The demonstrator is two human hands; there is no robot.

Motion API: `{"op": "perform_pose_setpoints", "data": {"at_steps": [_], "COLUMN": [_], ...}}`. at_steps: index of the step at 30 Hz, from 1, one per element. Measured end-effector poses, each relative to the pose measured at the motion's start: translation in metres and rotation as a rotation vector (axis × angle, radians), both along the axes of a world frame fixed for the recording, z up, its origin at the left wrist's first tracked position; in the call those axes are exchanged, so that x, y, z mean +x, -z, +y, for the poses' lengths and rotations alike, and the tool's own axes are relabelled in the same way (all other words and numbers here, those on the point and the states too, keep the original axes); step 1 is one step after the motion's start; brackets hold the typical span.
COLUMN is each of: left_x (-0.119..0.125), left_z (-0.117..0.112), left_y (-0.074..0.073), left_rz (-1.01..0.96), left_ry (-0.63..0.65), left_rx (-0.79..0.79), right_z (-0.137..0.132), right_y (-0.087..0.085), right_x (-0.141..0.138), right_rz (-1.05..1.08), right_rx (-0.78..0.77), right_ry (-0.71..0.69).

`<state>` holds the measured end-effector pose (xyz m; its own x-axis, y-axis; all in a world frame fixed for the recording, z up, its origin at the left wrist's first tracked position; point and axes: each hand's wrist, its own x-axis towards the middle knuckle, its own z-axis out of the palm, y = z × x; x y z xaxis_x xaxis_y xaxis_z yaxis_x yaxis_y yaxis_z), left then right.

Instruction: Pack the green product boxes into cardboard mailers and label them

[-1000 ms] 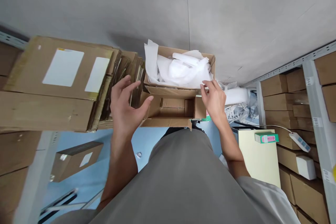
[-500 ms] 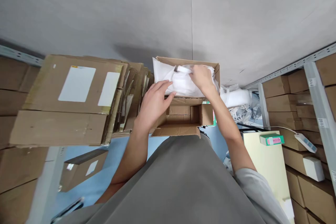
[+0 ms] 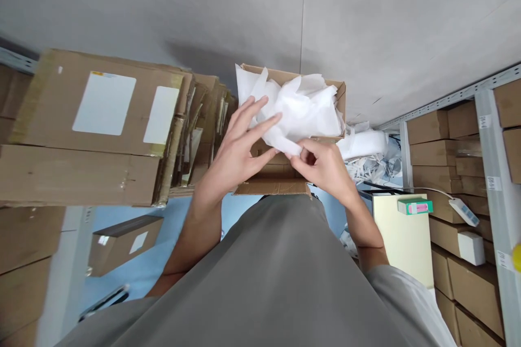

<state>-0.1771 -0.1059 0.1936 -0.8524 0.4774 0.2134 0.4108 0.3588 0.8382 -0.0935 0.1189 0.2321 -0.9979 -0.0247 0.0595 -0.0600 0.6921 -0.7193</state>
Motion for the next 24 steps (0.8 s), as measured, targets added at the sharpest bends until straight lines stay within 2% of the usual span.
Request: {"op": "perform_pose_setpoints", "data": {"at_steps": [2, 5, 7, 9, 11, 14, 16, 18, 20, 22, 24], "left_x": [0.006, 0.013, 0.018, 0.022, 0.025, 0.025, 0.02, 0.01, -0.004, -0.018, -0.027], "left_z": [-0.003, -0.009, -0.014, -0.018, -0.021, -0.023, -0.02, -0.012, -0.002, 0.008, 0.014], "left_y": [0.001, 0.012, 0.02, 0.023, 0.022, 0.013, 0.008, 0.008, 0.013, 0.022, 0.031], "left_rz": [-0.028, -0.028, -0.013, -0.003, -0.01, -0.016, 0.013, 0.047, 0.062, 0.064, 0.069], "left_ry": [0.056, 0.089, 0.061, 0.005, -0.052, -0.128, -0.169, -0.181, -0.16, -0.124, -0.104], "left_rx": [-0.019, -0.053, -0.05, -0.039, -0.032, -0.003, 0.022, 0.023, -0.014, -0.079, -0.14], "right_z": [-0.002, -0.006, -0.011, -0.016, -0.017, -0.009, 0.001, 0.013, 0.022, 0.026, 0.026], "right_y": [0.018, 0.05, 0.07, 0.082, 0.081, 0.055, 0.033, 0.023, 0.028, 0.044, 0.058], "right_x": [0.005, 0.003, 0.0, -0.001, 0.001, 0.002, -0.01, -0.039, -0.08, -0.121, -0.148], "right_rz": [-0.098, -0.273, -0.411, -0.525, -0.563, -0.423, -0.246, -0.091, -0.043, -0.112, -0.198], "right_rx": [0.054, 0.256, 0.401, 0.5, 0.512, 0.395, 0.318, 0.297, 0.329, 0.388, 0.442], "right_ry": [-0.082, -0.193, -0.242, -0.244, -0.243, -0.228, -0.127, 0.01, 0.046, 0.022, 0.0]}}
